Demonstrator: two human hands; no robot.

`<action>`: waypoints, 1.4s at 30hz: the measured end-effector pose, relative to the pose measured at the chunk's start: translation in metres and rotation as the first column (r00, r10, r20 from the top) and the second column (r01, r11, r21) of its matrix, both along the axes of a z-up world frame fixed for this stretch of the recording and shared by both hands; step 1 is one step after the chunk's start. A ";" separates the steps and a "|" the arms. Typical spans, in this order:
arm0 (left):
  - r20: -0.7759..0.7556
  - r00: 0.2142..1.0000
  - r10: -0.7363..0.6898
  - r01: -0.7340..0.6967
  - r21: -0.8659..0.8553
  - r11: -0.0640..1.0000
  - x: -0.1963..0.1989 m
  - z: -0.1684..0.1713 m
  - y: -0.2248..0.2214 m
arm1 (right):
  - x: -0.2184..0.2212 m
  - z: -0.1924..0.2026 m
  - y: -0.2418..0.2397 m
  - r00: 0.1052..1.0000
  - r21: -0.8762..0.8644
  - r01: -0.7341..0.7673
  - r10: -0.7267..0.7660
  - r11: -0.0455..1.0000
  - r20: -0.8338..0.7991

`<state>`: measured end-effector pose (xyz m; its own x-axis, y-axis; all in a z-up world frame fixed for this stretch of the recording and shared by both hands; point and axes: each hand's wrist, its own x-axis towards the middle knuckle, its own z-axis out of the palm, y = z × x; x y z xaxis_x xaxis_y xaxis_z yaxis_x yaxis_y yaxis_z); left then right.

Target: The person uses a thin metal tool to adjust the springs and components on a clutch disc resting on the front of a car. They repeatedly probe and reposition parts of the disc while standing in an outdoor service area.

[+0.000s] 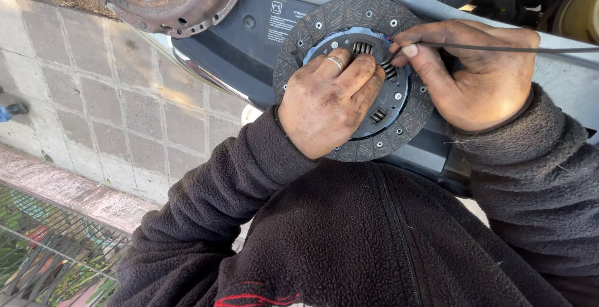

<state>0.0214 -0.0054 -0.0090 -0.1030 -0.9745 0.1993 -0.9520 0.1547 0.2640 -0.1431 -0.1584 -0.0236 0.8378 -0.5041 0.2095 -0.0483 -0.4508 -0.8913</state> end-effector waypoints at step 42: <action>0.326 0.926 -0.188 0.125 0.204 0.971 -0.010 0.021 -0.036 | 0.001 -0.018 -0.007 0.993 -0.043 0.005 0.000 0.999 0.119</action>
<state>0.0119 -0.0413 0.0119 -0.2883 -0.9563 -0.0488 -0.9564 0.2901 -0.0350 -0.1420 -0.1656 -0.0421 0.8044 -0.4949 0.3286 0.0551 -0.4887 -0.8707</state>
